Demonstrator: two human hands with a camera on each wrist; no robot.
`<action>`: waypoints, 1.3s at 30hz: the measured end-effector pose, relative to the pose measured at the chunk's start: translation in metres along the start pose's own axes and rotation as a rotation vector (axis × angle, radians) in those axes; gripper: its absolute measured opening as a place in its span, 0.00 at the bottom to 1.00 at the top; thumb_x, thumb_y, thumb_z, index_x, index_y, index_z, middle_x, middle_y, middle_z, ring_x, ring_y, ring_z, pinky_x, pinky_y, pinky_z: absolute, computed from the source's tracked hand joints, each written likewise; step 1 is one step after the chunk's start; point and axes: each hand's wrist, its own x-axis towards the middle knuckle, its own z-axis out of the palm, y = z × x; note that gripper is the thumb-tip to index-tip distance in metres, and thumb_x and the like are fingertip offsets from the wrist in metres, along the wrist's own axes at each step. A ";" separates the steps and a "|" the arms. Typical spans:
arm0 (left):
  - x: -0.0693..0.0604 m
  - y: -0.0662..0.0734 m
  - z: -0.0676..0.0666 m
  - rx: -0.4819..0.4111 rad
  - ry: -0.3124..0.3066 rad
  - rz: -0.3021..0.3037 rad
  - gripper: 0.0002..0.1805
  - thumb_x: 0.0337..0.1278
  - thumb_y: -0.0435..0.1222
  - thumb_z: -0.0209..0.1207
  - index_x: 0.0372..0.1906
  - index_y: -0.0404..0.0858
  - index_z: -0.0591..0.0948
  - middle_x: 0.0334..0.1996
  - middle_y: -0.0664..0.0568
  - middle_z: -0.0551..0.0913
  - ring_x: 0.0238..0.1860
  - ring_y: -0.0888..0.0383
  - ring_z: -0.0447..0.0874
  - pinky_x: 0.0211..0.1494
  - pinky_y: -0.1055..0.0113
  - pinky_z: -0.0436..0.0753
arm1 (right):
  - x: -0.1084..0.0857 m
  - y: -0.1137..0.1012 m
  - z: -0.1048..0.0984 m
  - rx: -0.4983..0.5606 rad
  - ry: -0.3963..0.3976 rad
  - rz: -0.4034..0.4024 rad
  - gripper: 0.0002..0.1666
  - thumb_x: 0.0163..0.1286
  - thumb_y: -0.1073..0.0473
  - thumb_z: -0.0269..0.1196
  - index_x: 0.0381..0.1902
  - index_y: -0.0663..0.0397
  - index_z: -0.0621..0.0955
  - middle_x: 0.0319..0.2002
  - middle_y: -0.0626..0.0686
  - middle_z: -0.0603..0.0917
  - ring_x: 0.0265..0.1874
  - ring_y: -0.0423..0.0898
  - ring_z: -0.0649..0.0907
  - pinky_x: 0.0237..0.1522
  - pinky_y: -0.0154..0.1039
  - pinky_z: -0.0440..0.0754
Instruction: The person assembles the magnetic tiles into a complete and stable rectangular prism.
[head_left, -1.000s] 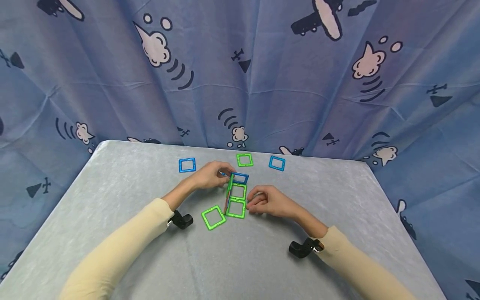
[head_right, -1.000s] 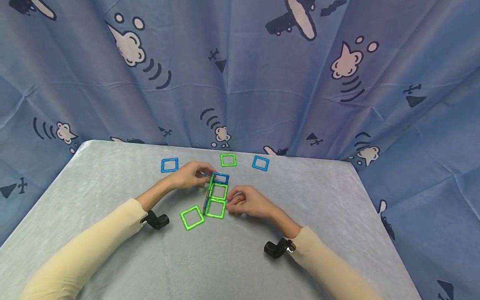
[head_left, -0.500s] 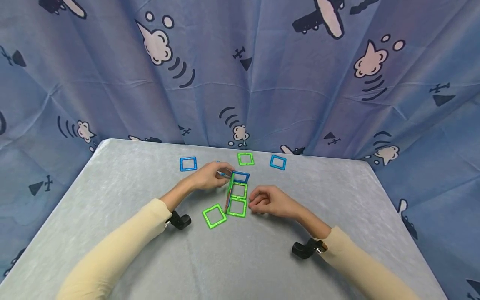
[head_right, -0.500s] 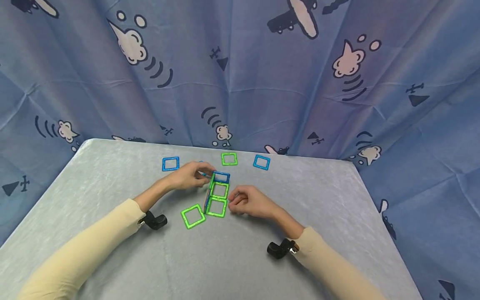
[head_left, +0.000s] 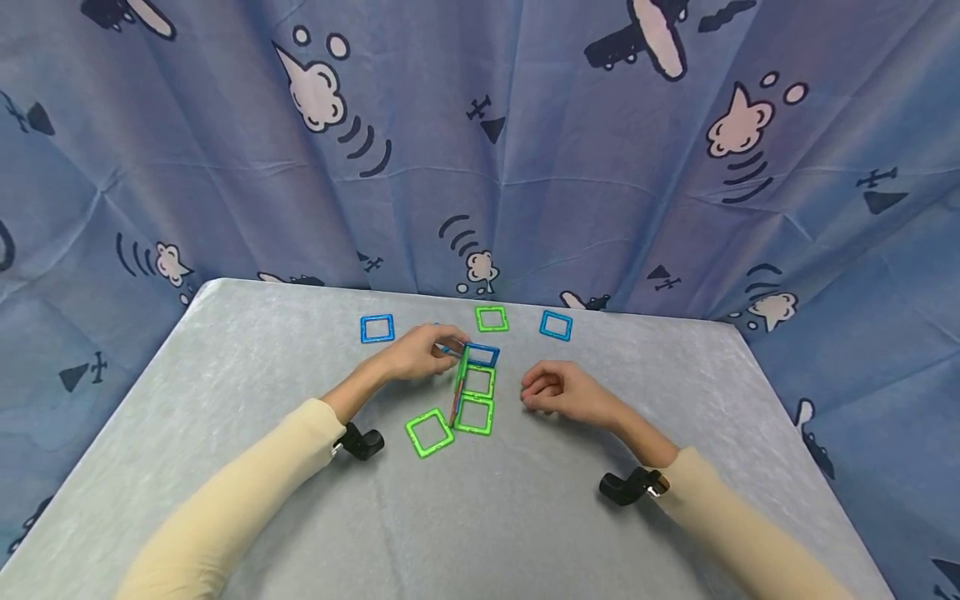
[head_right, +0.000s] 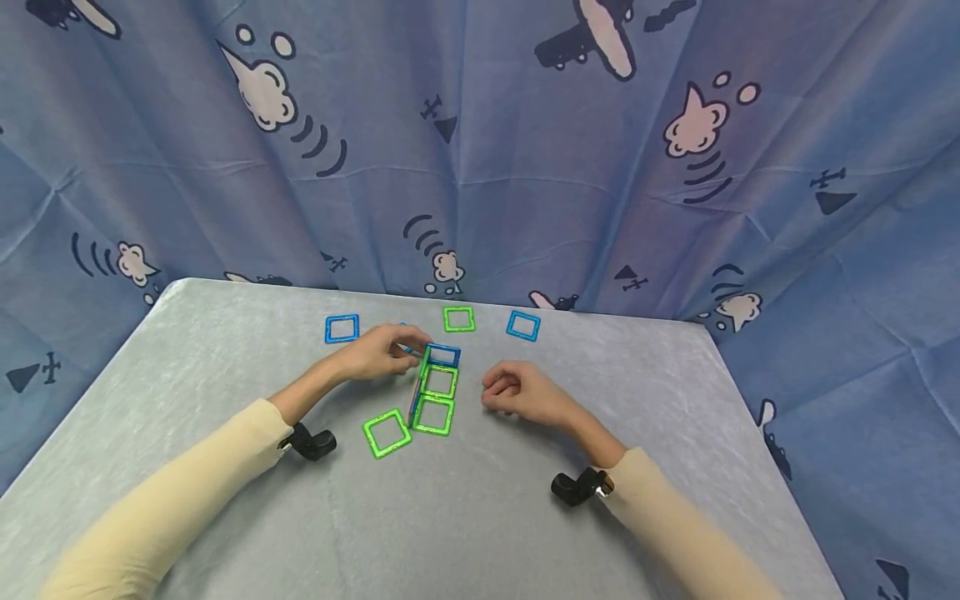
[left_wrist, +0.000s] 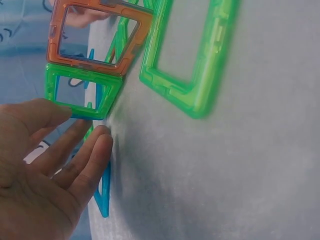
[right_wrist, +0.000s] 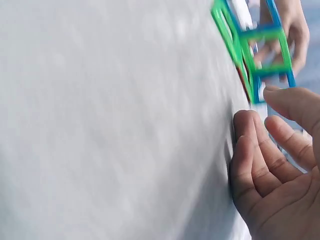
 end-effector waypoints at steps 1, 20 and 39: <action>0.000 0.000 0.000 0.002 0.000 0.000 0.22 0.69 0.25 0.58 0.66 0.32 0.76 0.56 0.39 0.82 0.54 0.45 0.84 0.53 0.60 0.84 | 0.001 0.003 -0.005 -0.014 0.019 0.001 0.14 0.71 0.66 0.67 0.50 0.70 0.80 0.41 0.60 0.86 0.37 0.53 0.85 0.33 0.40 0.84; -0.002 -0.003 0.000 -0.023 0.020 0.011 0.19 0.70 0.25 0.58 0.63 0.32 0.78 0.55 0.41 0.83 0.55 0.46 0.83 0.55 0.61 0.83 | 0.028 0.024 -0.074 -0.420 0.264 -0.035 0.17 0.68 0.65 0.70 0.52 0.68 0.82 0.45 0.61 0.85 0.42 0.56 0.85 0.46 0.52 0.83; 0.004 -0.005 0.004 -0.034 0.027 0.030 0.20 0.69 0.25 0.59 0.63 0.31 0.78 0.54 0.39 0.83 0.53 0.45 0.84 0.50 0.61 0.85 | 0.038 0.028 -0.081 -0.471 0.275 0.040 0.22 0.66 0.64 0.73 0.56 0.64 0.83 0.52 0.61 0.83 0.50 0.59 0.81 0.51 0.55 0.81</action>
